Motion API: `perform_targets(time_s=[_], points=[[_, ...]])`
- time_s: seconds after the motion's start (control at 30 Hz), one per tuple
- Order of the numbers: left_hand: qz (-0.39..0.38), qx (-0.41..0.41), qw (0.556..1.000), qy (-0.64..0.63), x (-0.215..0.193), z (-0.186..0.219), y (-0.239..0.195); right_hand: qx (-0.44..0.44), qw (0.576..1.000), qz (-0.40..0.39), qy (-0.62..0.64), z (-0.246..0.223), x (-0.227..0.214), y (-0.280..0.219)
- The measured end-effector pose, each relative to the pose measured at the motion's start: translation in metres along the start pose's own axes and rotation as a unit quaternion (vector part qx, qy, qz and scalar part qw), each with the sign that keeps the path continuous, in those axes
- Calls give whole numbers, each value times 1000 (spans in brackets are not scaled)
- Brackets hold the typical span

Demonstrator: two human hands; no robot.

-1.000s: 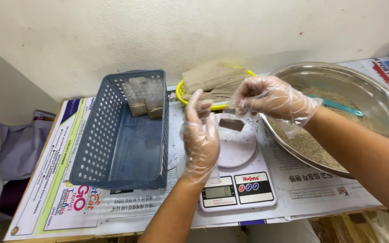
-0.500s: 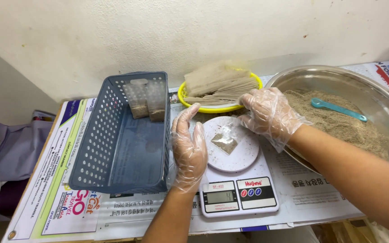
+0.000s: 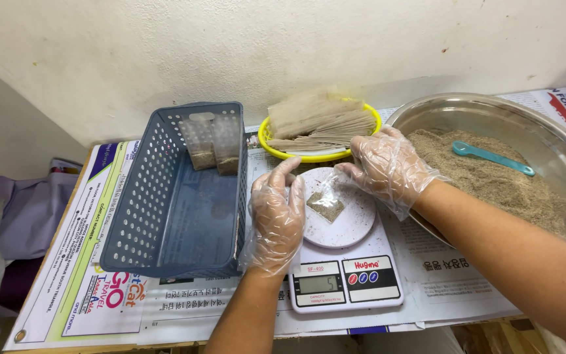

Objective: Packaging powder into small bags by scooping, weighing on a digital scale, and sorting into a crate.

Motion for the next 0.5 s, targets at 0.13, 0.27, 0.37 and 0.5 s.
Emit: perform_targets(time_s=[0.13, 0.27, 0.37, 0.5], points=[[-24, 2, 999, 28, -2, 15, 5, 10, 1000, -2, -9, 4, 5, 0], [-36, 32, 996, 81, 3, 6, 1, 3, 1000, 2, -19, 5, 8, -3], [-57, 56, 986, 144, 12, 3, -2, 5, 999, -22, -26, 3, 10, -2], [-87, 63, 984, 144, 25, 0, -11, 31, 992, -110, -59, 1, 13, 1]])
Point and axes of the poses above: each hand's wrist, its own y-axis towards the middle knuckle, its own x-axis out of the palm, z = x × y, the point moved 8 cm from there along y, towards the middle knuckle, and after that the axes turned 1 degree about -x, right-handed, at the moved point
